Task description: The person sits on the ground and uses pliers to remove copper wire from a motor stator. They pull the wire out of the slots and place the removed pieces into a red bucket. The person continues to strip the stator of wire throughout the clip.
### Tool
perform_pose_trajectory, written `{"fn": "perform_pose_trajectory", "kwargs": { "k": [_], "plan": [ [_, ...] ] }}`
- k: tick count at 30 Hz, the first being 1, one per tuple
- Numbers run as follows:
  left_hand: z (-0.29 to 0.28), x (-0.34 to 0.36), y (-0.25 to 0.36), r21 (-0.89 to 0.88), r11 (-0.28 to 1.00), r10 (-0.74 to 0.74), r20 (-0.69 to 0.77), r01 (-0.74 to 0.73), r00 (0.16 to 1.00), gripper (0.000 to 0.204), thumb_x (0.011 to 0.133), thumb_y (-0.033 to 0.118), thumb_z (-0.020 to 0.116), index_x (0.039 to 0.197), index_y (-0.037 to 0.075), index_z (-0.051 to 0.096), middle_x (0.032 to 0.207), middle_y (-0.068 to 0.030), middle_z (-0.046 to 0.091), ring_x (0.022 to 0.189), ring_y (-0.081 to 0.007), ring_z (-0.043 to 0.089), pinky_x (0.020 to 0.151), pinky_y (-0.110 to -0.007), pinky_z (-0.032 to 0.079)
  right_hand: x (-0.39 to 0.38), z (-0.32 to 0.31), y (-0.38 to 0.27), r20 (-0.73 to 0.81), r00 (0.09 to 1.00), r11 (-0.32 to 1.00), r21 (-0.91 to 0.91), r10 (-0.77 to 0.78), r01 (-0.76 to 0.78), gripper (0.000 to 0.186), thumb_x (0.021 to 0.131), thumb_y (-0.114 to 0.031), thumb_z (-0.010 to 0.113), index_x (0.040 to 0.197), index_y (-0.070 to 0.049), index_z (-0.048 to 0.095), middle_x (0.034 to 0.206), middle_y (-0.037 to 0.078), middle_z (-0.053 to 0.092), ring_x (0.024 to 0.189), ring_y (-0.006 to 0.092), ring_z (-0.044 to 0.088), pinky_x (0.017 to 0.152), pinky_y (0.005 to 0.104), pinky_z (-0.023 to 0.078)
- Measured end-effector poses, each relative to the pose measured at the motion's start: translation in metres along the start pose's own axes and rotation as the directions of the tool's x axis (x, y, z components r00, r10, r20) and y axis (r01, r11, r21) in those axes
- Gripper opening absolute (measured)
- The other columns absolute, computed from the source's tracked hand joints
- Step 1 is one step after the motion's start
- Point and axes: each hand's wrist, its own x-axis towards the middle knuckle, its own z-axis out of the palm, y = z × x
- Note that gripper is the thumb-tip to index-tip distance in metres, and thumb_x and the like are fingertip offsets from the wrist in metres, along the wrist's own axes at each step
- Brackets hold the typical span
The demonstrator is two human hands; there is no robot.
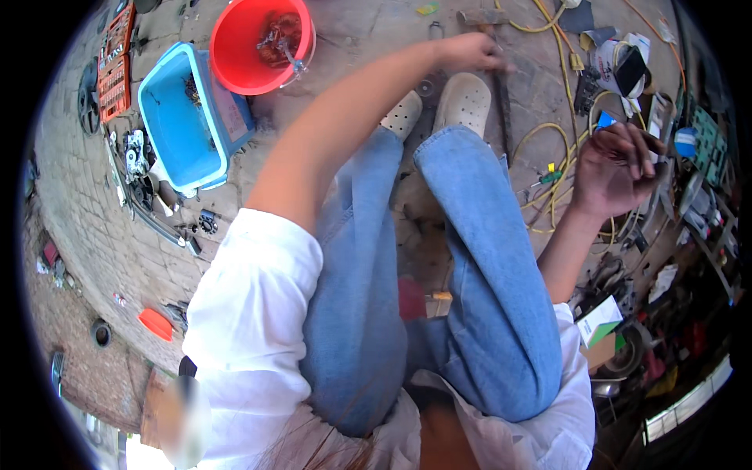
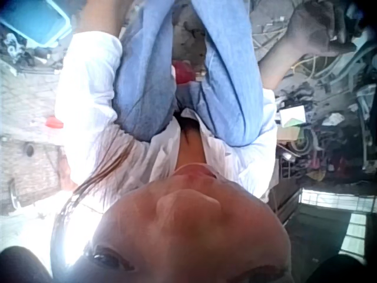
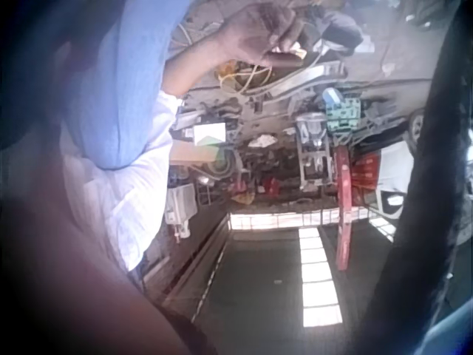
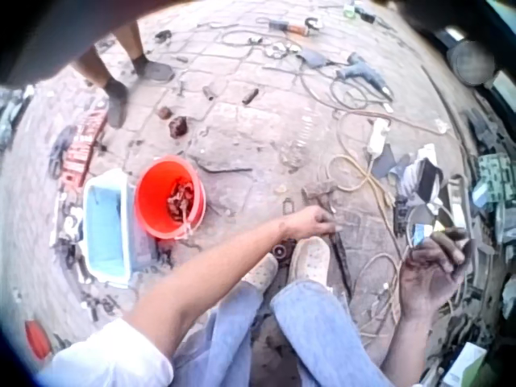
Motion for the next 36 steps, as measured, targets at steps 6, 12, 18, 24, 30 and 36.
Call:
{"fn": "perform_pose_trajectory", "kwargs": {
  "k": [6,12,18,24,30,36],
  "plan": [
    [-0.049,-0.073,-0.014,-0.047,0.920,-0.376,0.183,0.390,0.908,0.031,0.088,0.033,0.062,0.098,0.004,0.069,0.079,-0.0027,0.065,0.071,-0.0111,0.057,0.067,-0.028,0.047,0.013,-0.011,-0.011,-0.202,0.868,0.877,-0.276,-0.453,0.393,0.050,0.086,-0.031,0.058,0.120,0.004,0.052,0.101,0.010,0.059,0.096,0.0191,0.054,0.107,0.0374,0.034],
    [-0.036,-0.109,-0.013,-0.040,0.967,-0.250,0.032,0.252,0.968,0.033,0.089,0.033,0.061,0.100,0.003,0.069,0.081,-0.0016,0.066,0.075,-0.0073,0.058,0.069,-0.026,0.047,0.043,-0.083,-0.004,0.301,0.939,-0.440,-0.875,-0.169,0.202,0.053,0.085,-0.030,0.061,0.125,0.004,0.049,0.122,0.019,0.056,0.113,0.0276,0.054,0.102,0.0362,0.038],
    [-0.033,-0.100,0.002,-0.050,0.921,-0.383,0.059,0.386,0.922,0.032,0.091,0.032,0.059,0.098,0.002,0.068,0.082,0.0011,0.066,0.076,-0.0067,0.057,0.071,-0.025,0.047,0.014,-0.126,0.006,-0.396,0.916,-0.955,-0.247,-0.057,-0.166,0.044,0.079,-0.037,0.067,0.098,0.004,0.064,0.094,0.025,0.063,0.090,0.0367,0.062,0.078,0.0420,0.049],
    [-0.008,-0.119,-0.004,-0.266,0.904,-0.384,-0.157,0.336,0.910,0.031,0.093,0.030,0.056,0.096,0.002,0.068,0.083,0.0011,0.065,0.073,-0.0073,0.054,0.070,-0.023,0.044,-0.016,-0.105,0.021,-0.685,0.718,-0.872,-0.422,0.127,-0.249,0.039,0.086,-0.035,0.061,0.080,0.004,0.065,0.069,0.021,0.061,0.066,0.0278,0.063,0.064,0.0397,0.049],
    [-0.015,-0.117,0.007,-0.369,0.889,-0.325,-0.092,0.271,0.941,0.032,0.094,0.031,0.055,0.094,0.001,0.067,0.076,0.0019,0.060,0.070,-0.0059,0.049,0.066,-0.024,0.043,0.005,-0.058,0.053,-0.480,0.510,-0.069,-0.773,0.714,-0.630,0.037,0.091,-0.032,0.056,0.075,0.000,0.065,0.059,0.004,0.058,0.053,0.0073,0.051,0.048,0.0242,0.040],
    [0.003,-0.103,0.007,-0.219,0.958,-0.196,-0.023,0.187,0.980,0.039,0.094,0.038,0.050,0.095,0.004,0.068,0.082,-0.0053,0.065,0.078,-0.0147,0.058,0.075,-0.031,0.047,0.049,-0.094,0.063,-0.155,0.961,0.905,-0.328,0.230,-0.270,0.037,0.095,-0.037,0.044,0.095,-0.004,0.060,0.079,0.008,0.054,0.077,0.0253,0.052,0.080,0.0325,0.042]
  ]
}}
